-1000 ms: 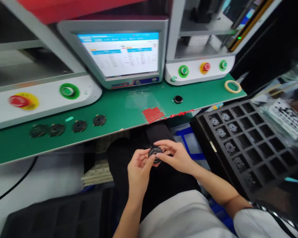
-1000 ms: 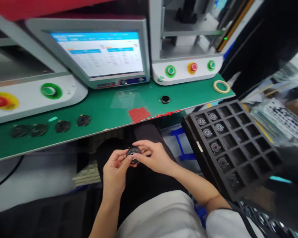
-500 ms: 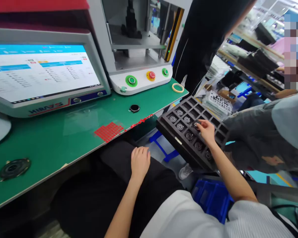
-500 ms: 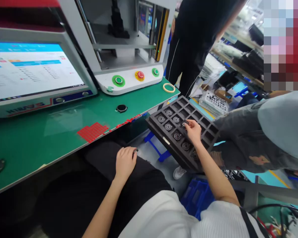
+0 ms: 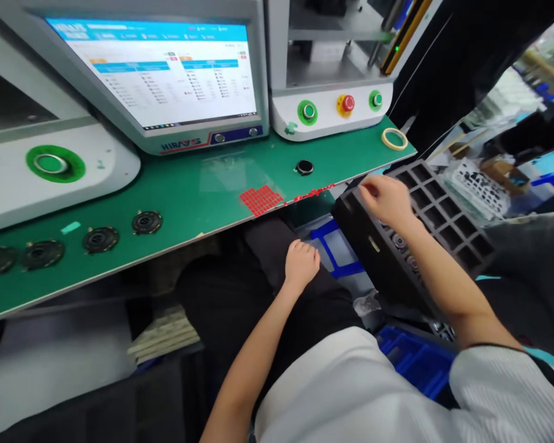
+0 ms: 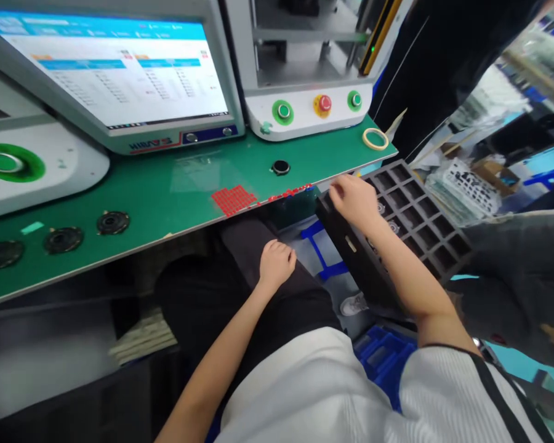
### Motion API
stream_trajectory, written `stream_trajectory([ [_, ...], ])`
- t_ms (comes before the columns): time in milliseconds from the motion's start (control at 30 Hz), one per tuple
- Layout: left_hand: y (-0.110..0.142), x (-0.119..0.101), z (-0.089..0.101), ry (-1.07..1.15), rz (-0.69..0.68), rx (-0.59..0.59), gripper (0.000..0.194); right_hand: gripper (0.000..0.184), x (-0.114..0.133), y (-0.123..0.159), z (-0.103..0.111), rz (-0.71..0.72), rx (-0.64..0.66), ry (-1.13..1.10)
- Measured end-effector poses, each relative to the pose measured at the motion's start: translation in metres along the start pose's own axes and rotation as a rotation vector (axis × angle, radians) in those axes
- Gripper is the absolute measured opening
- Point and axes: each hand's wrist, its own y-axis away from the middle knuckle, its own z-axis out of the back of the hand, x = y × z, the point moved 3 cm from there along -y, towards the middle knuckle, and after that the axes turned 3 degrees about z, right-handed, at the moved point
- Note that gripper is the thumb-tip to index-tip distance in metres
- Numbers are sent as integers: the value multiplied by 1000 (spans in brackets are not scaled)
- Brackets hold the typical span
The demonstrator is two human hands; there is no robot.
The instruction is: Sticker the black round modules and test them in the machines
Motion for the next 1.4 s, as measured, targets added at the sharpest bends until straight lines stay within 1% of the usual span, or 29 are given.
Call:
stream_trajectory([
  [100, 1, -2, 2, -7, -28, -52, 26, 23, 48, -54, -38, 142, 57, -15],
  [200, 1, -2, 3, -13, -38, -100, 23, 41, 78, -90, -68, 169, 73, -6],
  [267, 0, -1, 1, -7, -34, -109, 23, 46, 87, -104, -80, 149, 70, 3],
  [333, 0, 1, -2, 14, -26, -103, 24, 45, 92, -112, -87, 129, 75, 0],
  [400, 0, 3, -4, 49, -19, -94, 25, 43, 93, -116, -87, 116, 84, -16],
  [433, 0, 3, -4, 71, -20, -90, 25, 42, 93, -115, -83, 112, 86, -25],
  [500, 1, 4, 2, 126, -33, -83, 22, 43, 95, -104, -69, 116, 69, -39],
  [567, 4, 3, 18, 186, -51, -81, 17, 45, 102, -77, -47, 181, 11, -176],
  [600, 7, 2, 29, 199, -57, -86, 17, 47, 107, -57, -35, 245, -33, -343],
  [633, 10, 0, 42, 252, -42, -92, 17, 49, 112, -34, -23, 324, -77, -578],
  [700, 20, -5, 70, 460, 41, -99, 27, 47, 121, 15, -8, 430, -83, -1000],
  [733, 25, -9, 85, 607, 102, -96, 37, 43, 125, 38, -5, 442, -67, -1162],
  [767, 30, -15, 98, 722, 150, -90, 49, 42, 128, 59, -7, 422, -14, -1291],
  [833, 37, -28, 122, 936, 237, -72, 69, 42, 135, 89, -16, 349, 79, -1462],
  [867, 40, -34, 131, 1031, 283, -69, 73, 43, 137, 98, -21, 318, 116, -1515],
  [900, 41, -38, 138, 1162, 354, -72, 69, 43, 139, 105, -26, 301, 141, -1553],
  [967, 44, -44, 147, 1435, 527, -99, 52, 43, 141, 109, -32, 318, 189, -1595],
  [1000, 45, -46, 149, 1526, 602, -129, 44, 44, 141, 109, -32, 353, 217, -1598],
  [1033, 47, -47, 152, 1560, 648, -169, 38, 46, 141, 108, -30, 397, 238, -1590],
  [1067, 48, -47, 154, 1557, 667, -217, 33, 48, 141, 107, -27, 441, 244, -1575],
  [1100, 50, -47, 157, 1521, 662, -276, 29, 48, 140, 106, -22, 475, 223, -1555],
  [1167, 55, -48, 163, 1357, 613, -388, 19, 42, 138, 105, -12, 495, 97, -1497],
  [1233, 60, -50, 171, 1120, 548, -470, 12, 35, 137, 106, -3, 475, -40, -1435],
  [1300, 65, -52, 179, 883, 481, -511, 9, 35, 138, 109, 2, 465, -102, -1383],
  [1400, 68, -54, 188, 612, 377, -509, 10, 35, 141, 113, 5, 459, -109, -1329],
])
